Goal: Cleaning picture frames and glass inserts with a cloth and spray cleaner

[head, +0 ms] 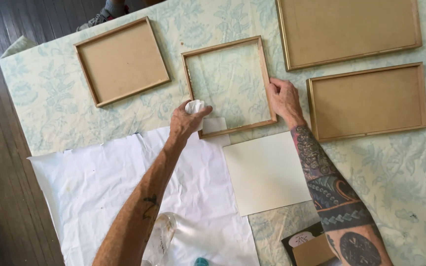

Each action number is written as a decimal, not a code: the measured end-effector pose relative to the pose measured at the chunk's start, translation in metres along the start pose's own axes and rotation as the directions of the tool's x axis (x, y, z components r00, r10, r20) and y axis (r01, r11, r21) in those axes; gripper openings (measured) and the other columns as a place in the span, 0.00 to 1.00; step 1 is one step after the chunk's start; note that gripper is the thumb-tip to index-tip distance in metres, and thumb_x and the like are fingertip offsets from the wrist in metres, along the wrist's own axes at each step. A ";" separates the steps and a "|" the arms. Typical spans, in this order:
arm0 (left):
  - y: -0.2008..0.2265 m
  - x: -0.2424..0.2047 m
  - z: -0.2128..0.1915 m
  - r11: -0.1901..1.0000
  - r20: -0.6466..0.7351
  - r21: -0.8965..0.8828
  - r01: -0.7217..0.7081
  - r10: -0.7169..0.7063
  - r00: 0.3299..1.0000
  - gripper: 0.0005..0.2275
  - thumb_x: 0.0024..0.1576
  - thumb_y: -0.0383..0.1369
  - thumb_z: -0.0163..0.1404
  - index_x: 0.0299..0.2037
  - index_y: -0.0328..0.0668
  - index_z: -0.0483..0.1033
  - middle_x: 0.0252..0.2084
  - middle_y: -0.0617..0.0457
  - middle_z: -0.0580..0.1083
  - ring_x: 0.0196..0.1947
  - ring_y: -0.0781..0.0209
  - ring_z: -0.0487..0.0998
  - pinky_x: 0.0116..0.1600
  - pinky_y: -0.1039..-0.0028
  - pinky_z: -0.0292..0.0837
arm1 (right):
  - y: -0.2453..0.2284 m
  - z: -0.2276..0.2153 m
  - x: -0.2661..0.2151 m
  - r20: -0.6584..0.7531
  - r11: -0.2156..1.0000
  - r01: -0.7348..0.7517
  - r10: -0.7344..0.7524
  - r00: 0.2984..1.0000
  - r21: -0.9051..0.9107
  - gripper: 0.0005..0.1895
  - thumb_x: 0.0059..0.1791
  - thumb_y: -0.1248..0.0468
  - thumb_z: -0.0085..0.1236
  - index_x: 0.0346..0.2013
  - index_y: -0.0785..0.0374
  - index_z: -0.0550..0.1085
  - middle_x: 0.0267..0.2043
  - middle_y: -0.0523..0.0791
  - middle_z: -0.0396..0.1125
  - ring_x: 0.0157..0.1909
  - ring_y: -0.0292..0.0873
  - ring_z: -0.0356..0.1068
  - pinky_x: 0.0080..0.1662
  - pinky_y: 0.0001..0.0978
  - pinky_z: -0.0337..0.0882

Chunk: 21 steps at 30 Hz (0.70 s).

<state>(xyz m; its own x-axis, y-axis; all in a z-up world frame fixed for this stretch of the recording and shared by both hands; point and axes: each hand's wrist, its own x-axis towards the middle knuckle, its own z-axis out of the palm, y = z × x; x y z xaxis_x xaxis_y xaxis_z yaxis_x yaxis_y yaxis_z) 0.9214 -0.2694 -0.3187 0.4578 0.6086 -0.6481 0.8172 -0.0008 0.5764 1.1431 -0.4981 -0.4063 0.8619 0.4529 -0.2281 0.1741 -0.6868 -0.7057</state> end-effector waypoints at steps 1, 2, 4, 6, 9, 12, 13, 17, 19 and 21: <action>0.001 -0.007 -0.001 1.000 0.003 0.003 0.007 -0.007 1.000 0.42 0.43 0.58 0.65 0.65 0.43 0.70 0.59 0.38 0.74 0.62 0.40 0.73 0.66 0.55 0.69 | 0.001 -0.002 -0.002 0.005 1.000 -0.006 0.006 1.000 0.000 0.19 0.54 0.54 0.51 0.56 0.55 0.78 0.53 0.54 0.72 0.53 0.57 0.73 0.54 0.47 0.74; 0.003 -0.015 -0.003 0.999 0.000 -0.009 0.040 -0.040 0.999 0.40 0.43 0.58 0.65 0.64 0.46 0.72 0.58 0.41 0.75 0.62 0.42 0.74 0.66 0.56 0.69 | 0.002 -0.004 -0.005 -0.005 1.000 -0.005 0.004 1.000 -0.006 0.19 0.53 0.56 0.52 0.56 0.55 0.78 0.52 0.53 0.72 0.53 0.56 0.73 0.54 0.47 0.74; 0.010 -0.028 -0.007 0.998 -0.008 -0.020 0.067 -0.067 0.998 0.38 0.42 0.59 0.65 0.62 0.49 0.74 0.57 0.43 0.76 0.61 0.43 0.74 0.65 0.57 0.70 | 0.003 -0.005 -0.009 -0.020 1.000 0.001 -0.001 1.000 -0.009 0.19 0.52 0.58 0.53 0.57 0.55 0.78 0.52 0.53 0.72 0.53 0.55 0.73 0.55 0.46 0.74; 0.019 -0.039 -0.011 0.991 0.016 -0.104 0.084 -0.082 0.996 0.36 0.48 0.52 0.66 0.65 0.43 0.71 0.58 0.37 0.75 0.62 0.40 0.74 0.67 0.57 0.68 | 0.006 -0.002 -0.012 0.035 0.997 -0.033 0.031 0.999 0.069 0.22 0.52 0.58 0.52 0.59 0.59 0.76 0.53 0.56 0.71 0.54 0.57 0.73 0.56 0.48 0.74; 0.002 -0.017 0.009 0.996 -0.012 -0.092 -0.010 0.009 1.000 0.31 0.41 0.53 0.68 0.53 0.48 0.81 0.51 0.43 0.79 0.57 0.42 0.78 0.61 0.58 0.73 | 0.007 0.002 -0.008 0.026 0.999 -0.013 0.011 1.000 0.043 0.23 0.51 0.55 0.54 0.60 0.58 0.76 0.55 0.55 0.69 0.55 0.57 0.73 0.56 0.48 0.73; 0.003 -0.029 0.009 0.991 -0.039 -0.118 -0.060 0.056 0.998 0.31 0.41 0.52 0.68 0.54 0.49 0.79 0.55 0.41 0.75 0.59 0.41 0.75 0.65 0.55 0.69 | -0.015 -0.020 -0.021 -0.015 0.998 0.042 -0.042 0.999 0.036 0.23 0.51 0.57 0.51 0.60 0.55 0.76 0.55 0.54 0.68 0.55 0.57 0.72 0.56 0.46 0.73; -0.001 -0.026 0.014 0.992 -0.034 -0.117 -0.052 0.048 0.998 0.31 0.41 0.52 0.68 0.54 0.49 0.79 0.55 0.41 0.75 0.59 0.41 0.75 0.65 0.55 0.69 | -0.013 -0.018 -0.023 -0.009 0.999 0.035 -0.035 0.999 0.034 0.23 0.51 0.57 0.51 0.60 0.55 0.76 0.55 0.54 0.68 0.55 0.57 0.72 0.56 0.46 0.73; 0.000 -0.025 0.015 0.994 -0.022 -0.096 -0.044 0.042 0.999 0.38 0.41 0.54 0.67 0.62 0.45 0.73 0.60 0.40 0.71 0.63 0.41 0.71 0.69 0.54 0.66 | 0.000 -0.005 -0.021 0.020 1.000 0.015 -0.015 1.000 0.026 0.23 0.53 0.54 0.50 0.61 0.56 0.75 0.54 0.55 0.68 0.54 0.59 0.71 0.56 0.49 0.74; 0.002 -0.024 0.011 0.998 -0.023 -0.059 -0.036 0.034 0.999 0.41 0.40 0.54 0.67 0.64 0.42 0.71 0.61 0.38 0.70 0.64 0.39 0.71 0.69 0.53 0.65 | 0.000 -0.002 -0.019 0.049 1.000 -0.005 0.005 0.999 -0.010 0.25 0.53 0.52 0.50 0.62 0.58 0.74 0.55 0.55 0.67 0.54 0.57 0.72 0.56 0.49 0.74; -0.003 -0.017 0.010 0.999 -0.023 -0.012 -0.042 0.042 0.999 0.46 0.39 0.57 0.68 0.66 0.40 0.68 0.63 0.38 0.68 0.63 0.35 0.71 0.68 0.50 0.66 | -0.012 -0.006 -0.024 0.034 1.000 -0.014 0.014 0.999 0.001 0.24 0.53 0.53 0.51 0.62 0.58 0.74 0.55 0.56 0.67 0.54 0.58 0.72 0.56 0.49 0.73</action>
<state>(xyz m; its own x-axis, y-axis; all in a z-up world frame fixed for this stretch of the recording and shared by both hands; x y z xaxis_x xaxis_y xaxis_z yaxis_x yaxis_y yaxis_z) 0.9143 -0.2881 -0.3146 0.4833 0.6265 -0.6115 0.7929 -0.0170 0.6091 1.1235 -0.5043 -0.3884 0.8476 0.4623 -0.2604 0.1619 -0.6927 -0.7028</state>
